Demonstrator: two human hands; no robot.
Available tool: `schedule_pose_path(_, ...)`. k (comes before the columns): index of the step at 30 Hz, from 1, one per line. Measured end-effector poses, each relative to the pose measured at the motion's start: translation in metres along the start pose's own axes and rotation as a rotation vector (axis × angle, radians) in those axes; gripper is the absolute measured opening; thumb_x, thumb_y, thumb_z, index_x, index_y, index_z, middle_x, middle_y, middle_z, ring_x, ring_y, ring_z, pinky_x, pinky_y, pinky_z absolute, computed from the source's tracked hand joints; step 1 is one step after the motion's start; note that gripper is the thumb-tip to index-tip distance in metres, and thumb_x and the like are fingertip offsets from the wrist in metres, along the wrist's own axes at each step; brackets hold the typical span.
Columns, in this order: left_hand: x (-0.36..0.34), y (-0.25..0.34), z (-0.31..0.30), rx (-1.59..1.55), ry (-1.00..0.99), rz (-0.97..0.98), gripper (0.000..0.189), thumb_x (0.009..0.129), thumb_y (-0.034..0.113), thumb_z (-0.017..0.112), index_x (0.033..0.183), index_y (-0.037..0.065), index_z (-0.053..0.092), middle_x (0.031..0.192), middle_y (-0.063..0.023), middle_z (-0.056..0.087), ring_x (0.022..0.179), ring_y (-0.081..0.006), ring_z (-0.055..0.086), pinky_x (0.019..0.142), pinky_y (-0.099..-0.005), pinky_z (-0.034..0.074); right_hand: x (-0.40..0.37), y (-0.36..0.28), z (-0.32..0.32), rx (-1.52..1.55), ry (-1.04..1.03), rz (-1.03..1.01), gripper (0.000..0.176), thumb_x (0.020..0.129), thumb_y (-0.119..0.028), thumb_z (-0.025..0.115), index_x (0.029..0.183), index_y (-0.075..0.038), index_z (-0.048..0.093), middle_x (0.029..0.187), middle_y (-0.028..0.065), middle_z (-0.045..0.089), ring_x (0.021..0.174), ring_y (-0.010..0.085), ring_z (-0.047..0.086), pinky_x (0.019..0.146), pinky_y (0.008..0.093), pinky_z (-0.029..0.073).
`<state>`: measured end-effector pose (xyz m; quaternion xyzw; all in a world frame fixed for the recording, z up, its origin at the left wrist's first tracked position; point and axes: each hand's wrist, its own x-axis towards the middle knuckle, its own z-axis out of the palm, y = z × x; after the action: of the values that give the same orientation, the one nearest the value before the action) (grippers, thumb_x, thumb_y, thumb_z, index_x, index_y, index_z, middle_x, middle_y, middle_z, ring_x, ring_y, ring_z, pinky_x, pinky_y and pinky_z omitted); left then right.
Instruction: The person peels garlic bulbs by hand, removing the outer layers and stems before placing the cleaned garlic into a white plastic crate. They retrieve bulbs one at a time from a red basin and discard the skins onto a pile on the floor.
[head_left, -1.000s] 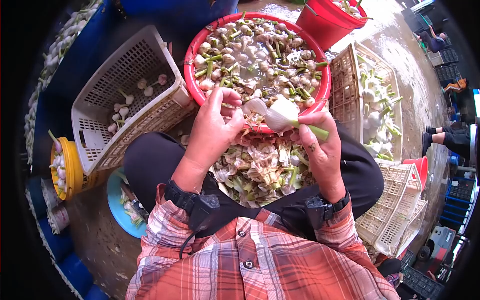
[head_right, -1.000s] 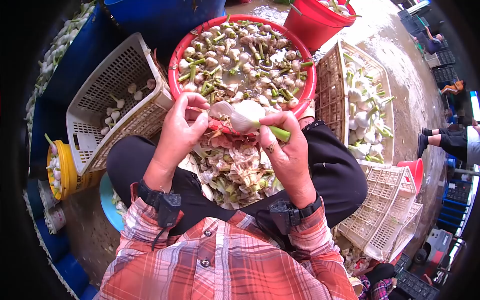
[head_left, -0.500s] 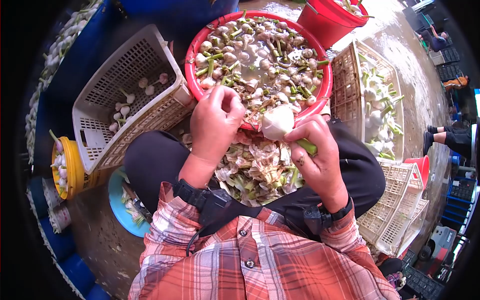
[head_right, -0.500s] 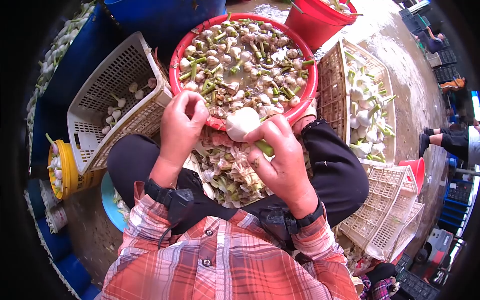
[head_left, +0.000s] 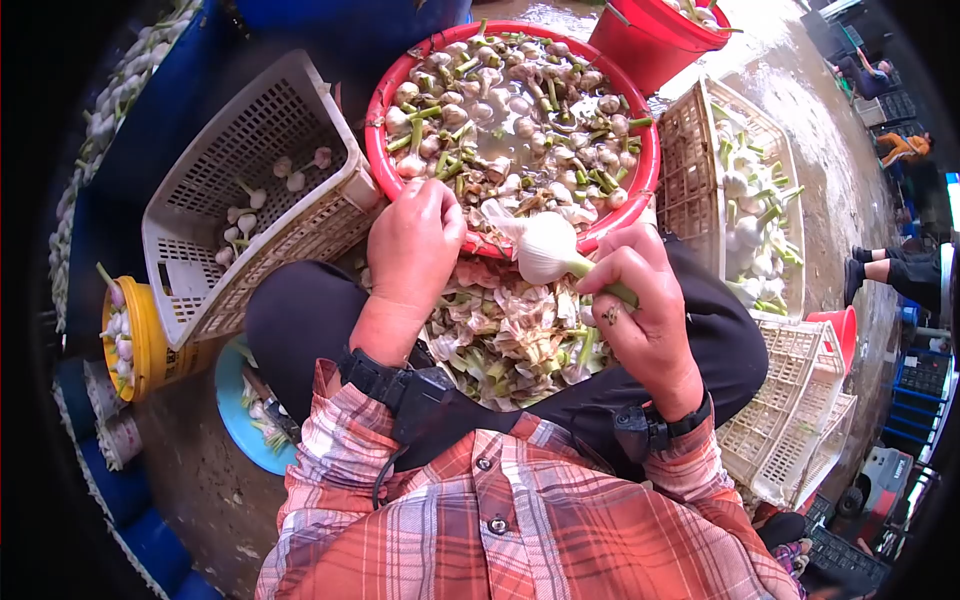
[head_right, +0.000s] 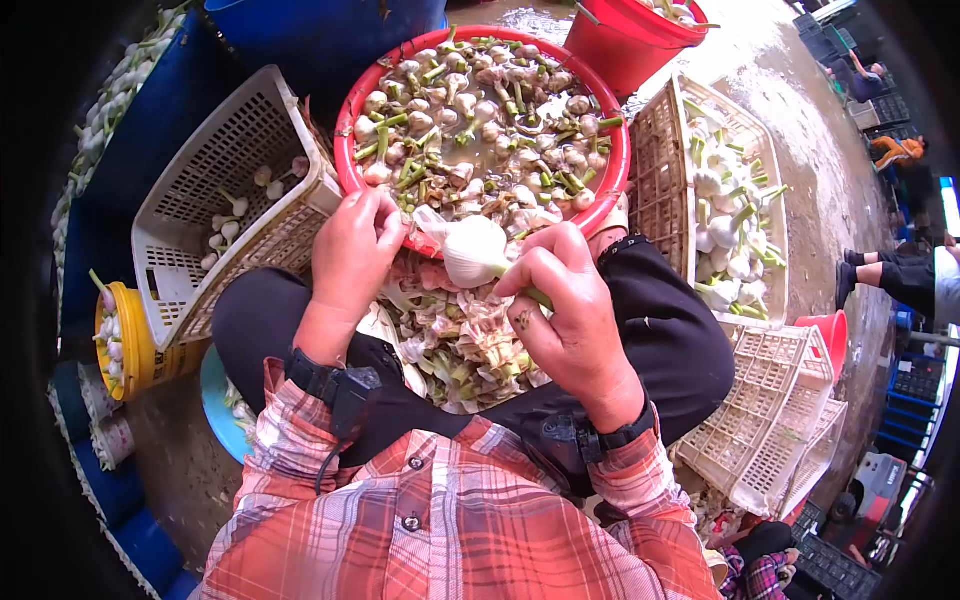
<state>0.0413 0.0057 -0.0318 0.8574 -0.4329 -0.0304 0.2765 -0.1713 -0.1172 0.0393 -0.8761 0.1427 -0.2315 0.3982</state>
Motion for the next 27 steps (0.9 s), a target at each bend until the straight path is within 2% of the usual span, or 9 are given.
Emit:
schedule_pose_path(1, -0.003, 0.002, 0.002, 0.000, 0.004, -0.002, 0.014, 0.087, 0.014, 0.069, 0.094, 0.004, 0.063, 0.090, -0.0089, 0.064, 0.070, -0.0283, 0.066, 0.065, -0.0387, 0.054, 0.000, 0.001, -0.003, 0.000, -0.002, -0.004, 0.019, 0.069, 0.006, 0.062, 0.086, -0.003, 0.062, 0.095, 0.0128, 0.051, 0.090, 0.0306, 0.056, 0.082, 0.0376, 0.047)
schedule_pose_path(4, -0.012, 0.037, -0.012, -1.247, -0.276, -0.341, 0.028, 0.094, 0.019, 0.070, 0.115, -0.001, 0.067, 0.107, -0.0060, 0.067, 0.085, -0.0127, 0.069, 0.073, -0.0252, 0.055, 0.000, 0.001, -0.007, -0.075, 0.000, -0.042, 0.019, 0.069, 0.007, 0.061, 0.086, -0.003, 0.062, 0.096, 0.0128, 0.050, 0.090, 0.0304, 0.055, 0.081, 0.0376, 0.047)
schedule_pose_path(9, -0.012, 0.030, 0.002, -1.123, -0.232, -0.271, 0.015, 0.093, 0.014, 0.069, 0.094, -0.001, 0.072, 0.093, -0.0062, 0.068, 0.084, -0.0160, 0.069, 0.072, -0.0291, 0.054, -0.004, 0.006, 0.000, -0.080, -0.037, -0.057, 0.018, 0.071, 0.007, 0.059, 0.087, -0.002, 0.060, 0.097, 0.0120, 0.052, 0.090, 0.0279, 0.055, 0.080, 0.0377, 0.048)
schedule_pose_path(11, -0.011, 0.022, 0.004, -0.463, -0.164, 0.084, 0.019, 0.089, 0.012, 0.069, 0.104, 0.001, 0.068, 0.088, -0.0103, 0.068, 0.087, -0.0249, 0.068, 0.080, -0.0370, 0.054, -0.012, 0.014, 0.003, 0.531, 0.052, 0.230, 0.013, 0.076, 0.006, 0.056, 0.087, -0.001, 0.059, 0.101, 0.0102, 0.054, 0.094, 0.0231, 0.057, 0.084, 0.0365, 0.051)
schedule_pose_path(13, -0.026, 0.006, 0.043, -0.220, -0.509, 0.131, 0.026, 0.083, 0.008, 0.066, 0.109, 0.003, 0.068, 0.098, -0.0130, 0.067, 0.101, -0.0345, 0.065, 0.089, -0.0434, 0.050, -0.007, 0.013, 0.005, 1.156, 0.162, 0.346, 0.015, 0.088, 0.004, 0.051, 0.101, 0.001, 0.055, 0.105, 0.0137, 0.060, 0.097, 0.0252, 0.068, 0.088, 0.0369, 0.057)
schedule_pose_path(17, -0.029, 0.017, 0.033, -0.573, -0.479, 0.222, 0.064, 0.083, 0.003, 0.064, 0.145, 0.009, 0.047, 0.145, -0.0162, 0.049, 0.128, -0.0274, 0.054, 0.108, -0.0380, 0.043, 0.001, 0.030, -0.001, 0.882, 0.260, 0.510, 0.014, 0.094, -0.002, 0.051, 0.107, -0.001, 0.056, 0.091, 0.0104, 0.068, 0.083, 0.0187, 0.071, 0.077, 0.0293, 0.058)
schedule_pose_path(19, -0.019, 0.034, 0.010, -1.214, -0.456, -0.111, 0.071, 0.088, 0.011, 0.070, 0.152, 0.010, 0.038, 0.149, -0.0145, 0.045, 0.127, -0.0236, 0.053, 0.106, -0.0364, 0.045, 0.001, 0.036, -0.004, 0.824, 0.206, 0.514, 0.013, 0.095, -0.005, 0.053, 0.107, -0.002, 0.057, 0.087, 0.0094, 0.069, 0.076, 0.0153, 0.070, 0.070, 0.0264, 0.057)
schedule_pose_path(23, -0.014, 0.044, -0.007, -1.416, -0.607, -0.097, 0.076, 0.090, 0.017, 0.073, 0.154, 0.011, 0.032, 0.152, -0.0130, 0.042, 0.127, -0.0211, 0.053, 0.106, -0.0349, 0.045, 0.015, 0.027, 0.005, 0.964, 0.090, 0.597, 0.022, 0.099, -0.013, 0.059, 0.116, 0.000, 0.058, 0.093, 0.0094, 0.069, 0.070, 0.0131, 0.068, 0.061, 0.0241, 0.054)
schedule_pose_path(27, -0.014, 0.040, 0.006, -1.311, -0.356, -0.011, 0.079, 0.083, 0.015, 0.081, 0.149, 0.006, 0.040, 0.144, -0.0140, 0.048, 0.127, -0.0233, 0.054, 0.104, -0.0364, 0.047, 0.018, 0.025, 0.027, 0.769, 0.094, 0.567, 0.029, 0.098, -0.016, 0.063, 0.121, 0.001, 0.057, 0.103, 0.0080, 0.067, 0.079, 0.0095, 0.066, 0.066, 0.0222, 0.051)
